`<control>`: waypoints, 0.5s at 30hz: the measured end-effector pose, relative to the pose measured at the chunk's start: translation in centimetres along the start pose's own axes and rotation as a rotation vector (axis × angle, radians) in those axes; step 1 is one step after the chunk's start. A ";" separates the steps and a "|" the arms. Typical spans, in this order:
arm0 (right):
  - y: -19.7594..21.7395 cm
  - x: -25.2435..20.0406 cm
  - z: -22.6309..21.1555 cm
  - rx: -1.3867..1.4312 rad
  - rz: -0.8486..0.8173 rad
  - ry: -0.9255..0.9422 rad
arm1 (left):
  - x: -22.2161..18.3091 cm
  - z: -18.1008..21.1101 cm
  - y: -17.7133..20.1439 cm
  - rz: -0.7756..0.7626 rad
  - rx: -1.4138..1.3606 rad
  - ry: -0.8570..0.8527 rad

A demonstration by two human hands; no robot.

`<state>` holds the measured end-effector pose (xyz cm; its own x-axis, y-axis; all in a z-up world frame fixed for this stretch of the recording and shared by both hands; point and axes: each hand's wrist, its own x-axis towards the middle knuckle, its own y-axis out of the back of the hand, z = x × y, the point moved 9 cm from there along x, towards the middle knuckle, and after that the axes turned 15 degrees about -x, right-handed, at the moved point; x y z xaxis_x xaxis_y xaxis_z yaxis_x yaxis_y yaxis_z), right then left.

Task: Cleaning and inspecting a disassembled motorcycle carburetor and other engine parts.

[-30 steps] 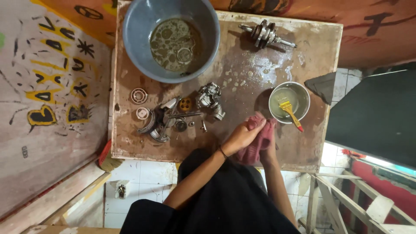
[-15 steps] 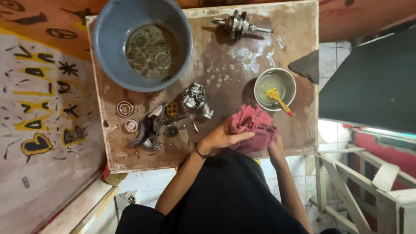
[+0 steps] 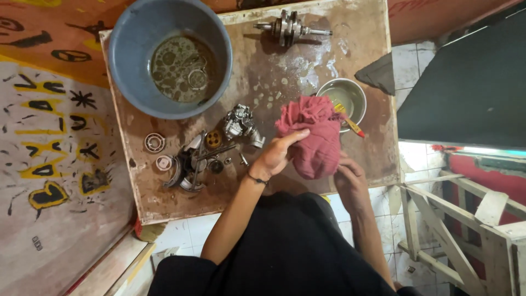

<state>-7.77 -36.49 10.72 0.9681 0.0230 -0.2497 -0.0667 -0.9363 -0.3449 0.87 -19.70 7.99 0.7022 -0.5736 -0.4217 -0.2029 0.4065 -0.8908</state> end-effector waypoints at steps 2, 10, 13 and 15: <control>-2.7 0.7 -3.1 -0.328 -0.011 0.007 | -0.9 1.2 0.2 -0.313 0.555 -0.372; 0.1 -0.9 -6.9 -0.138 0.064 0.083 | -2.9 0.7 -7.5 -0.384 0.404 -0.202; 3.6 -0.8 -2.4 -0.684 -0.029 0.159 | -2.5 -0.2 -8.5 -0.380 0.424 -0.178; 8.4 -1.2 1.8 -0.109 0.106 0.093 | -2.0 1.9 -9.2 -0.220 0.707 -0.425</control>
<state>-9.95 -43.73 6.52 0.9756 -0.1057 -0.1924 -0.1478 -0.9644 -0.2194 2.66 -21.00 17.35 0.9007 -0.4336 -0.0269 0.3425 0.7468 -0.5701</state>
